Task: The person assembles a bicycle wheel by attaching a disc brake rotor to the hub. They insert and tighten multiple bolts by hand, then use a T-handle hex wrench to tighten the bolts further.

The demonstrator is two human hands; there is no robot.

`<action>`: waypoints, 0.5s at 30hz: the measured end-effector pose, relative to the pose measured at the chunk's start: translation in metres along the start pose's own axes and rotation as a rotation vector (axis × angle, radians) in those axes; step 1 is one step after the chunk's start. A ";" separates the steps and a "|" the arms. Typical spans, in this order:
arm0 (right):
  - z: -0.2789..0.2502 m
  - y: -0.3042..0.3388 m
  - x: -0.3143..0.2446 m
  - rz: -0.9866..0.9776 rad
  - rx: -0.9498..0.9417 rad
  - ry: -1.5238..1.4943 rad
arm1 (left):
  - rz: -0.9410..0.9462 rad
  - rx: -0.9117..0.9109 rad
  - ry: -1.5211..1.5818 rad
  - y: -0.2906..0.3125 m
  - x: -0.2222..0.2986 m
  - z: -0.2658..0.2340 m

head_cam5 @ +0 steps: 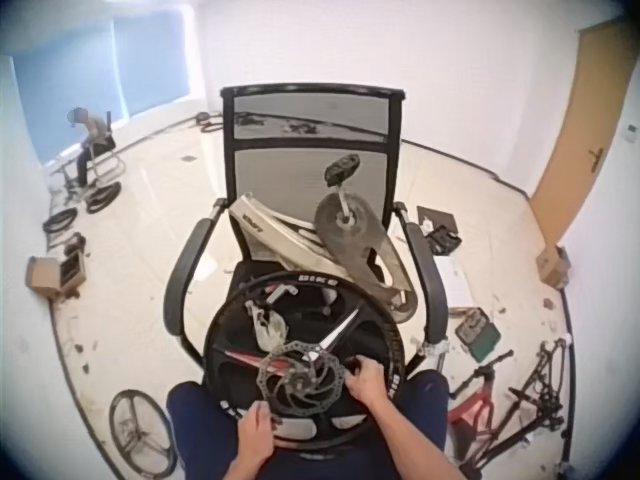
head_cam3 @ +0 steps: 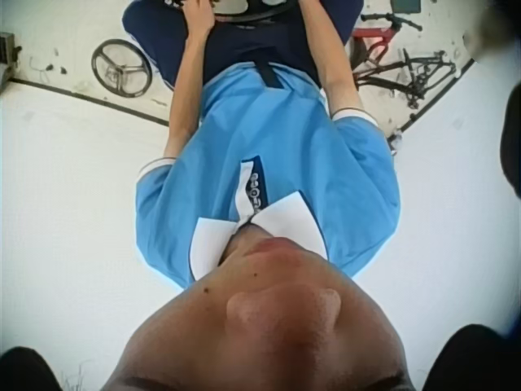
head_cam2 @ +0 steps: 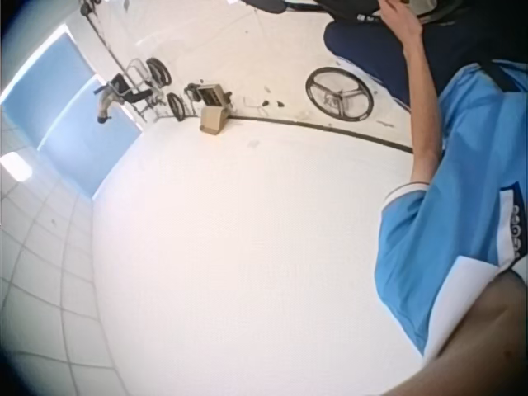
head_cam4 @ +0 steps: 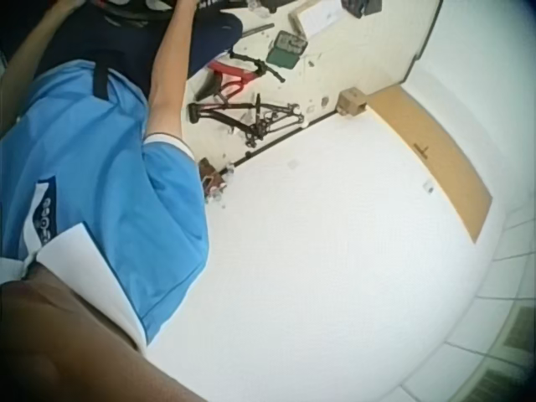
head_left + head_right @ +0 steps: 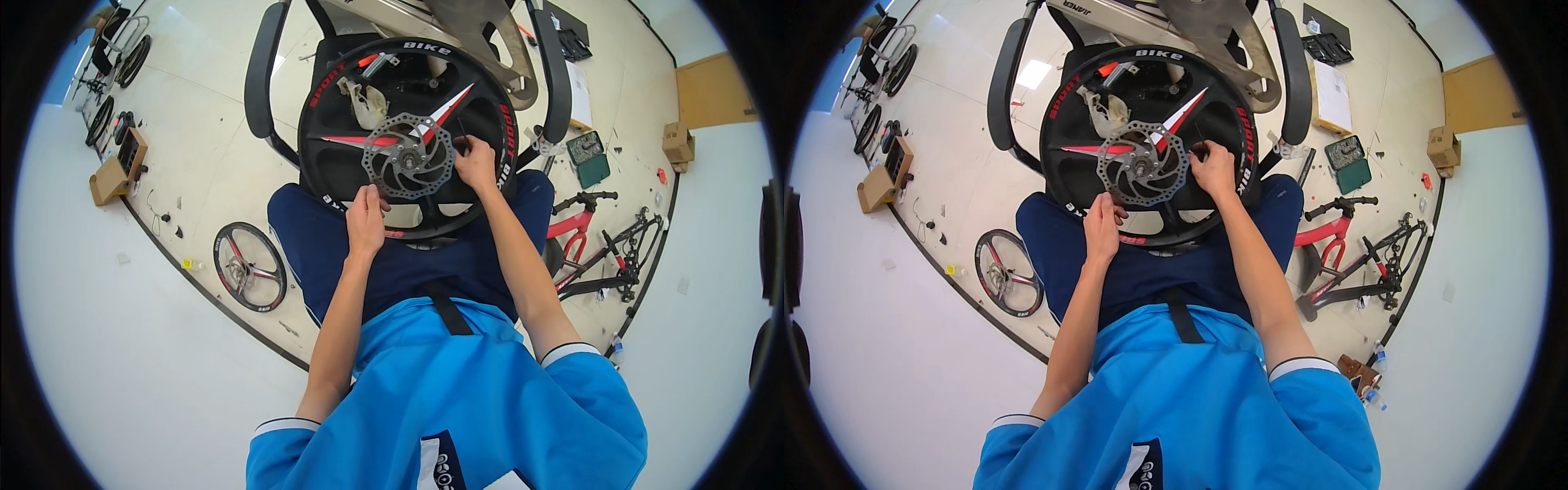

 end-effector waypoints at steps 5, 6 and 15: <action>-0.004 0.010 0.001 0.011 0.022 -0.061 | 0.017 0.028 0.024 0.009 0.002 -0.005; -0.008 0.021 0.001 0.060 0.027 -0.143 | 0.016 0.043 0.031 0.013 0.002 -0.005; 0.009 0.111 -0.056 -0.045 -0.250 -0.510 | 0.204 -0.111 0.017 0.022 0.074 0.035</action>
Point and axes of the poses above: each hand's wrist, its own y-axis away from the middle knuckle, its own z-axis out of the palm, x = y × z, the point moved 6 cm from there along -y, towards the middle knuckle, and after that the axes turned 13 degrees about -x, right-handed, at the moved point
